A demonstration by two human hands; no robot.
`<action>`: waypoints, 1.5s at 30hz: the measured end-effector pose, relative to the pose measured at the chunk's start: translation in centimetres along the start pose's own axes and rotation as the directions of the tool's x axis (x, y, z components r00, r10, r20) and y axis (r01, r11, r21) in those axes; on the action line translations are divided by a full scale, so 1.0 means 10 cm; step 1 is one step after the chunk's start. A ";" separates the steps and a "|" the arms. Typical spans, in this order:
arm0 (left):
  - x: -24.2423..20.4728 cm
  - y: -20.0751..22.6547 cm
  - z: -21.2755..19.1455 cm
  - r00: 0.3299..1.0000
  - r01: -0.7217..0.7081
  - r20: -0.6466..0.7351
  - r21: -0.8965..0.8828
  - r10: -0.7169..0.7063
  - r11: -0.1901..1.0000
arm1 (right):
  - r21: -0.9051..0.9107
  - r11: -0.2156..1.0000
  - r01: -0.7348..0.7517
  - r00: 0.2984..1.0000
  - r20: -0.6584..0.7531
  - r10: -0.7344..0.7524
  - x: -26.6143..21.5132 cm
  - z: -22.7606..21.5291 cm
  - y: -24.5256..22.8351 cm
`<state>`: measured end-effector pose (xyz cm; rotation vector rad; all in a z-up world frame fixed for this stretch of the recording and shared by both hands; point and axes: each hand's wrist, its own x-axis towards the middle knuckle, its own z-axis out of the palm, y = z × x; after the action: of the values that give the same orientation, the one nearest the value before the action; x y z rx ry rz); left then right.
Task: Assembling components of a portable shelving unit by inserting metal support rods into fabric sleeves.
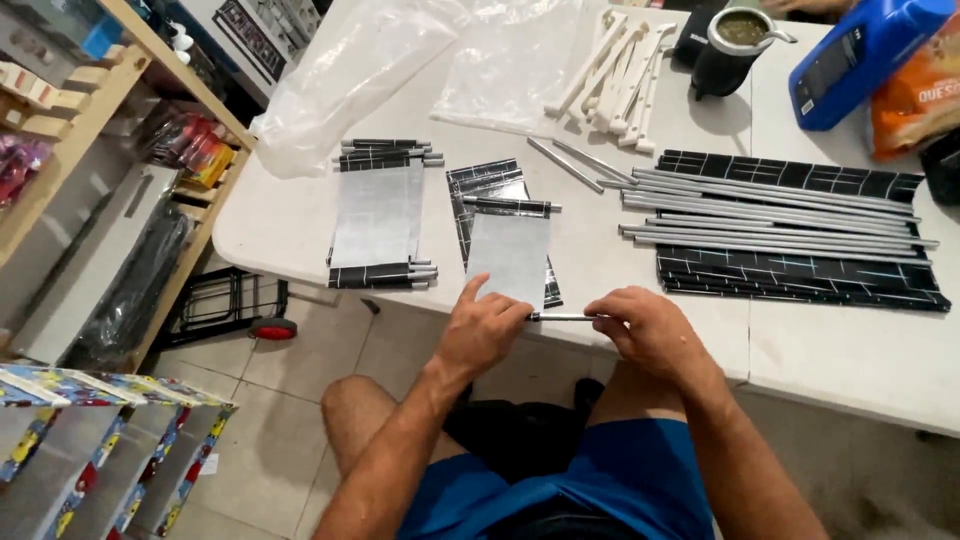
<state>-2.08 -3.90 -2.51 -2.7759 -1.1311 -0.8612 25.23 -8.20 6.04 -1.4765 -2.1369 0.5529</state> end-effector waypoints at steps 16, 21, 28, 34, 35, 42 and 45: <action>0.71 0.21 -0.24 0.995 -0.087 0.047 0.038 0.085 0.996 | 0.858 0.458 0.232 0.917 -0.350 0.191 0.33 0.74 -0.13; 1.62 -0.99 -0.47 0.997 0.002 -0.079 0.107 0.006 0.994 | 0.848 0.520 0.101 0.904 -0.296 0.307 0.19 0.85 0.20; 2.34 -2.10 -1.63 0.971 0.147 -0.206 0.112 -0.122 0.983 | 0.787 0.591 -0.178 0.905 -0.105 0.412 0.19 0.64 0.04; 1.56 -1.81 -2.04 0.910 0.064 -0.391 0.456 0.135 0.888 | 0.787 0.608 -0.109 0.921 -0.151 0.360 0.16 0.77 0.19; 1.27 -1.83 -1.87 0.911 0.065 -0.391 0.457 0.134 0.887 | 0.787 0.607 -0.109 0.921 -0.150 0.359 0.18 0.78 0.23; -0.15 -1.51 -0.76 0.987 0.158 -0.086 0.349 -0.136 0.924 | 0.427 0.857 -0.287 0.953 0.040 0.300 0.75 0.55 0.37; -0.13 -0.95 -0.51 0.981 0.194 -0.044 0.133 -0.189 0.972 | -0.079 0.986 -0.148 0.978 -0.157 0.135 1.34 0.53 0.66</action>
<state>-11.51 1.13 -0.55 -2.5669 -1.4138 -0.8038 23.01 6.33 0.08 -1.6742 -1.9737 0.3847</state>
